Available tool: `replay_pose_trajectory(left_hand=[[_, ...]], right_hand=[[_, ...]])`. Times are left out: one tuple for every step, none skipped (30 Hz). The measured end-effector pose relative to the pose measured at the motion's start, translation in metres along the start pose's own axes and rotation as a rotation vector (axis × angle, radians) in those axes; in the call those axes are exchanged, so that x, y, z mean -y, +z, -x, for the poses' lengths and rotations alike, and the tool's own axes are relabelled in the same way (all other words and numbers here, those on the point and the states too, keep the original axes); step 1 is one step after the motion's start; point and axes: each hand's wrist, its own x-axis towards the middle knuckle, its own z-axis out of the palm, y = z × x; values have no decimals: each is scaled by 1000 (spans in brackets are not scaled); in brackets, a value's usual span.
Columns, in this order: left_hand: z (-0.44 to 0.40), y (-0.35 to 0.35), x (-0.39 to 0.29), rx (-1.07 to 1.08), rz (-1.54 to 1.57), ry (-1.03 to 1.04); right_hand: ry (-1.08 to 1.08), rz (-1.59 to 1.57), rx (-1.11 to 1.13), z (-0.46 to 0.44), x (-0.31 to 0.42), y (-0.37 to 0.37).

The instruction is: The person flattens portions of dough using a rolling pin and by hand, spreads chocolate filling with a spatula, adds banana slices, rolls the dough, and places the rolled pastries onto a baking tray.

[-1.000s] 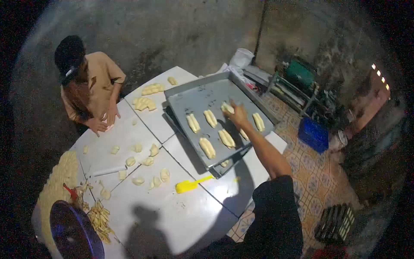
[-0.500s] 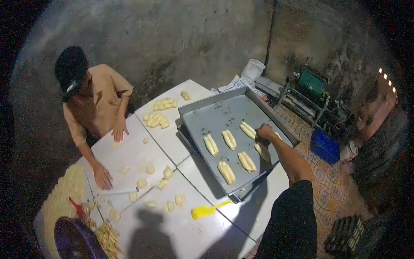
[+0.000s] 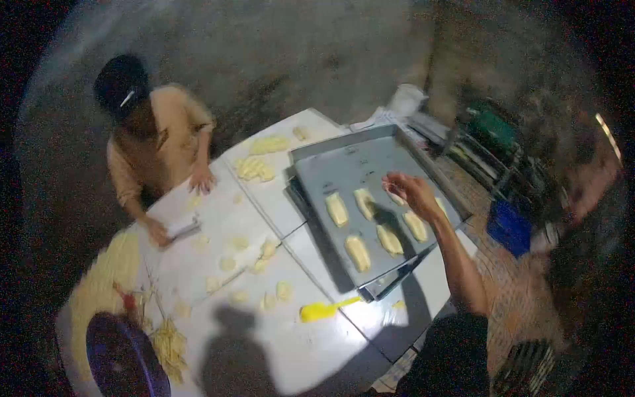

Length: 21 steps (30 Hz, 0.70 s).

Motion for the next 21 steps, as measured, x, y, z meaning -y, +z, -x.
replay_pose_trajectory(left_hand=[[3, -1, 0, -3, 1, -19], [4, 0, 0, -15, 4, -39], [9, -2, 1, -18, 10, -63], [12, -7, 0, -18, 27, -82], [18, -8, -2, -4, 13, -103], [26, -9, 0, 6, -6, -123], [37, 8, 13, 93, -132, -142], [40, 6, 13, 44, -146, -83], [38, 3, 11, 2, -159, -21], [38, 1, 12, 48, -141, -67], [35, -1, 14, 91, -118, -105], [34, -4, 11, 135, -89, -139], [38, -12, 6, 77, 15, -157], [34, -17, 3, 1, 121, -161], [29, -20, 3, -86, 226, -159], [34, -10, 8, -98, 179, -182], [42, 1, 14, -106, 133, -210], [50, 13, 20, -113, 87, -238], [54, 17, 21, -129, 77, -251], [56, 18, 22, -131, 74, -261], [56, 16, 22, -144, 83, -263]], right_hand=[[26, 42, 156, 30, -6, 38], [71, 170, 341, 67, -10, 92], [406, 115, 430, 115, 0, 163], [252, 353, 777, 159, -20, 221], [121, 262, 1016, 209, -53, 267], [-168, 482, 1199, 252, -83, 307], [-255, 662, 1167, 286, -123, 328], [-356, 850, 1127, 309, -149, 344], [-435, 929, 1033, 304, -148, 361], [-507, 1003, 935, 292, -144, 380], [-507, 1031, 865, 294, -150, 408], [-504, 1064, 792, 299, -159, 434], [-487, 1015, 876, 308, -158, 450], [-525, 1097, 1125, 321, -151, 448], [-571, 1175, 1369, 329, -135, 447], [-609, 1247, 1616, 338, -129, 445], [-779, 877, 1298, 361, -161, 415], [-752, 872, 1253, 353, -160, 394], [-720, 867, 1210, 340, -155, 376], [-680, 860, 1167, 328, -151, 370], [-642, 997, 1034, 306, -147, 375]])
